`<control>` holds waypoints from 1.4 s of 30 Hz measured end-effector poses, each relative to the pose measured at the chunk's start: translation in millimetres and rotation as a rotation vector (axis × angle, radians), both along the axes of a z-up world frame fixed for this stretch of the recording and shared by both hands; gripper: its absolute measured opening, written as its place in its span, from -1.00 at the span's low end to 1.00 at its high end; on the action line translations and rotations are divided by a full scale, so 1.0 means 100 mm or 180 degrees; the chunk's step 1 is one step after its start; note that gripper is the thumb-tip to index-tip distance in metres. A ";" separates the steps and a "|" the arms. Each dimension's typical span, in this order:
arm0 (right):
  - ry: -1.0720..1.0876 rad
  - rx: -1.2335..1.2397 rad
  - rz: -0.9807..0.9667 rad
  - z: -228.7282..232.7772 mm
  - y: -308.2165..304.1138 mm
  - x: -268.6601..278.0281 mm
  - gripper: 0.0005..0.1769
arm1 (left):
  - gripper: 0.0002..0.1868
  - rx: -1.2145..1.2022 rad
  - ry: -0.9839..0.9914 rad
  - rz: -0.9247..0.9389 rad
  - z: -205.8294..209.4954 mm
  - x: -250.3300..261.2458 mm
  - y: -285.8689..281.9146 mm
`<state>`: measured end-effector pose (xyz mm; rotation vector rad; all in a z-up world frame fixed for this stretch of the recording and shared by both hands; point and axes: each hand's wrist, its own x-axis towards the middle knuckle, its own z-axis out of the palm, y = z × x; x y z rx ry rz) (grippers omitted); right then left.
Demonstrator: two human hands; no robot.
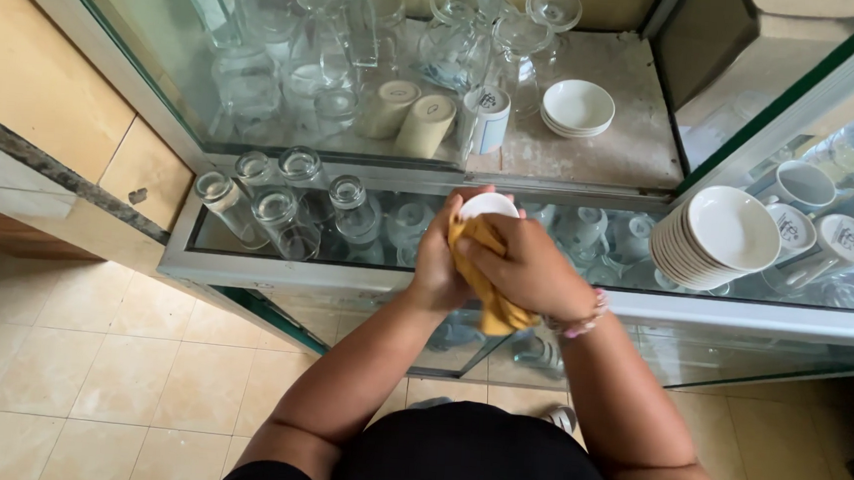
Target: Wiping and polishing cups and small plates with a yellow cloth.
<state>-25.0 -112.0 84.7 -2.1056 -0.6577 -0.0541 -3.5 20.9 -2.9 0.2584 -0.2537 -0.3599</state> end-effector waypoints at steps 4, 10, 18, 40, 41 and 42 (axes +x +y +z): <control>0.0047 -0.0525 -0.0475 0.08 0.05 -0.07 -0.69 | -0.53 0.0493 0.0182 0.0032 -0.17 0.04 -0.02; -0.0142 -0.0926 0.0041 0.22 0.03 -0.06 -0.66 | -0.48 0.0306 0.0324 0.0025 0.06 0.03 0.00; -0.2332 -0.2205 -0.0990 0.08 0.23 -0.06 -0.71 | -0.49 0.0463 0.0480 0.0120 0.02 0.05 0.02; -0.2702 -0.2608 -0.0465 0.28 -0.01 -0.03 -0.63 | -0.61 0.0324 0.0544 -0.0131 -0.03 0.10 0.00; -0.2704 -0.2673 -0.0468 0.28 -0.04 -0.05 -0.64 | -0.58 0.0579 0.0542 -0.0072 -0.02 0.09 -0.01; -0.2705 -0.2738 -0.0470 0.28 -0.08 -0.06 -0.64 | -0.56 0.0835 0.0539 -0.0013 0.00 0.07 -0.02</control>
